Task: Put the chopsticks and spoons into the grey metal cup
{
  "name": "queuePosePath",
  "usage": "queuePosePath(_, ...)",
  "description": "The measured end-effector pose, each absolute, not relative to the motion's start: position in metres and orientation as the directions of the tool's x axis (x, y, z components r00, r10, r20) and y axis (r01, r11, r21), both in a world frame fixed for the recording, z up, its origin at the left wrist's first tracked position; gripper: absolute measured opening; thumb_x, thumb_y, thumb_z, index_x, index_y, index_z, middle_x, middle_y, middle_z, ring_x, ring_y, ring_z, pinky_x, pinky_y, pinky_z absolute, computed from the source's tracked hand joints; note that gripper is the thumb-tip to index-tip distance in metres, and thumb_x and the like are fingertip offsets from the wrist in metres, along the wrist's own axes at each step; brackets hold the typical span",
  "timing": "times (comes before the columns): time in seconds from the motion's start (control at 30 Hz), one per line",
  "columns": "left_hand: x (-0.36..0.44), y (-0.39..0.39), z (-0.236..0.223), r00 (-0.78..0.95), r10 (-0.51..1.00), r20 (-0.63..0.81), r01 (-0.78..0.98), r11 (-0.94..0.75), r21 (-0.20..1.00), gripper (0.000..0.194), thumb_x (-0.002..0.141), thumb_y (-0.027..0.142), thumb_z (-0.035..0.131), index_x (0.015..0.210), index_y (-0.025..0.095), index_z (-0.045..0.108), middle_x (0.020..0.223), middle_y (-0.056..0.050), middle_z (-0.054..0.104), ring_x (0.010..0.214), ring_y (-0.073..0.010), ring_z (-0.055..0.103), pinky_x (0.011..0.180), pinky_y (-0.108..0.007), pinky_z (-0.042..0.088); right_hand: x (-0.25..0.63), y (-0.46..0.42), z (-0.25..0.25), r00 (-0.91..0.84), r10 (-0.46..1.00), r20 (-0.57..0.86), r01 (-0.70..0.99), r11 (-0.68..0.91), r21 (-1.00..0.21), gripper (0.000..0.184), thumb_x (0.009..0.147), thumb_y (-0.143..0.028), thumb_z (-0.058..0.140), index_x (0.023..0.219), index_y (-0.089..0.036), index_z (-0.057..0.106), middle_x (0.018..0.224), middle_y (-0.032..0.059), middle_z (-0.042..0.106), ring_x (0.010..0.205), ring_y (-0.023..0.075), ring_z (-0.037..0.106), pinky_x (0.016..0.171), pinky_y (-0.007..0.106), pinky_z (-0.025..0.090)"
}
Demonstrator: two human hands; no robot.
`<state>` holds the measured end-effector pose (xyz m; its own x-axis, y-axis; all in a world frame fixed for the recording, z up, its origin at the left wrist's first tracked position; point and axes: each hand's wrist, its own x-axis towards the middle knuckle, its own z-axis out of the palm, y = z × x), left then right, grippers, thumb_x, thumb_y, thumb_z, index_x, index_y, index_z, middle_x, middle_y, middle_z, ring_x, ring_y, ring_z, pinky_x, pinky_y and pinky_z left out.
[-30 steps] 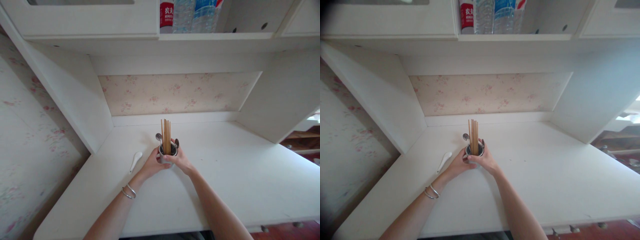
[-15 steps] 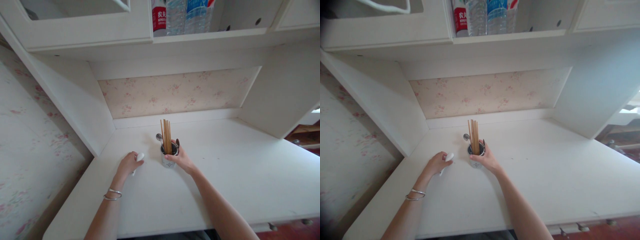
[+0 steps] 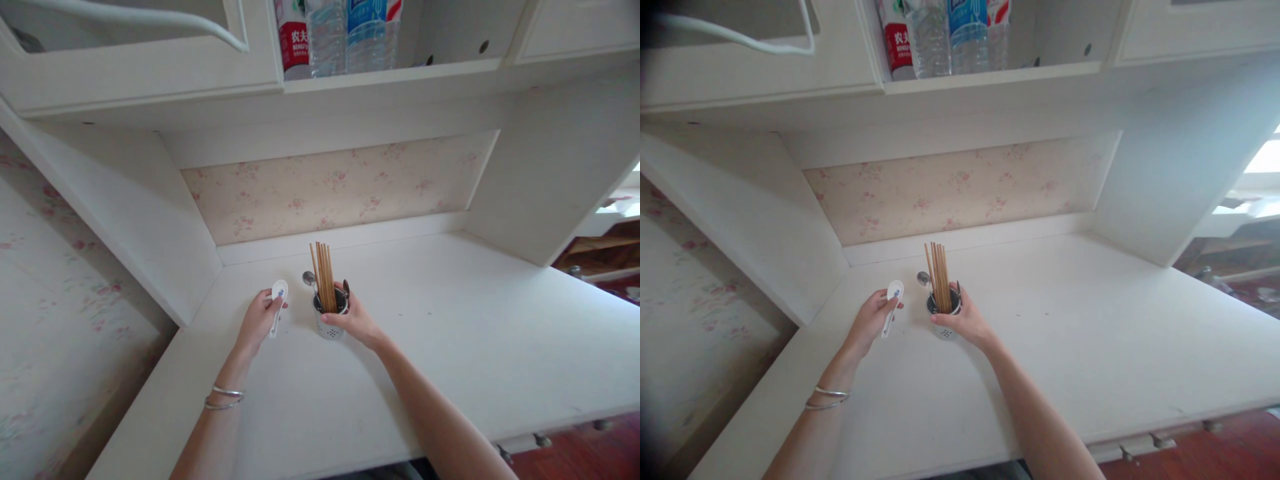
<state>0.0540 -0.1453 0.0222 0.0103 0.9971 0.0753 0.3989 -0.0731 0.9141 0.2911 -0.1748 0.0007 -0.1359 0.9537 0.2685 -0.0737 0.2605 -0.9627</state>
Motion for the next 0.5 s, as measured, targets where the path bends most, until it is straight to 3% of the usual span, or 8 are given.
queuePosePath(0.2, 0.101, -0.154, 0.081, -0.045, 0.944, 0.328, 0.256, -0.306, 0.917, 0.041, 0.082, 0.053, 0.054, 0.101, 0.017, 0.059, 0.085, -0.006, 0.07, 0.061, -0.0133, 0.059, 0.054, -0.021, 0.043, 0.29, -0.176, 0.003, -0.15, 0.948, 0.282, -0.082, 0.272, -0.959, 0.073, 0.062, -0.034, 0.082, 0.125, -0.023, 0.048, 0.115, 0.0062, 0.063, 0.106, 0.0249, 0.059, 0.097, 0.044, 0.042)
queuePosePath(0.33, 0.124, -0.151, 0.094, -0.011, 0.89, 0.455, 0.355, -0.422, 0.834, 0.038, 0.083, 0.052, 0.054, 0.098, 0.018, 0.062, 0.087, -0.005, 0.069, 0.061, -0.0129, 0.061, 0.055, -0.022, 0.045, 0.29, -0.177, 0.004, -0.142, 0.945, 0.294, -0.075, 0.286, -0.955, 0.073, 0.062, -0.034, 0.083, 0.125, -0.023, 0.048, 0.119, 0.0061, 0.061, 0.109, 0.0242, 0.057, 0.098, 0.041, 0.041)
queuePosePath(0.5, 0.139, -0.145, 0.075, 0.02, 0.857, 0.515, 0.49, -0.457, 0.742, 0.034, 0.085, 0.049, 0.053, 0.096, 0.02, 0.064, 0.08, -0.002, 0.068, 0.067, -0.0133, 0.062, 0.064, -0.023, 0.045, 0.289, -0.175, -0.001, -0.102, 0.952, 0.287, -0.037, 0.285, -0.958, 0.076, 0.06, -0.035, 0.083, 0.126, -0.023, 0.047, 0.121, 0.0066, 0.059, 0.11, 0.0246, 0.055, 0.098, 0.041, 0.04)
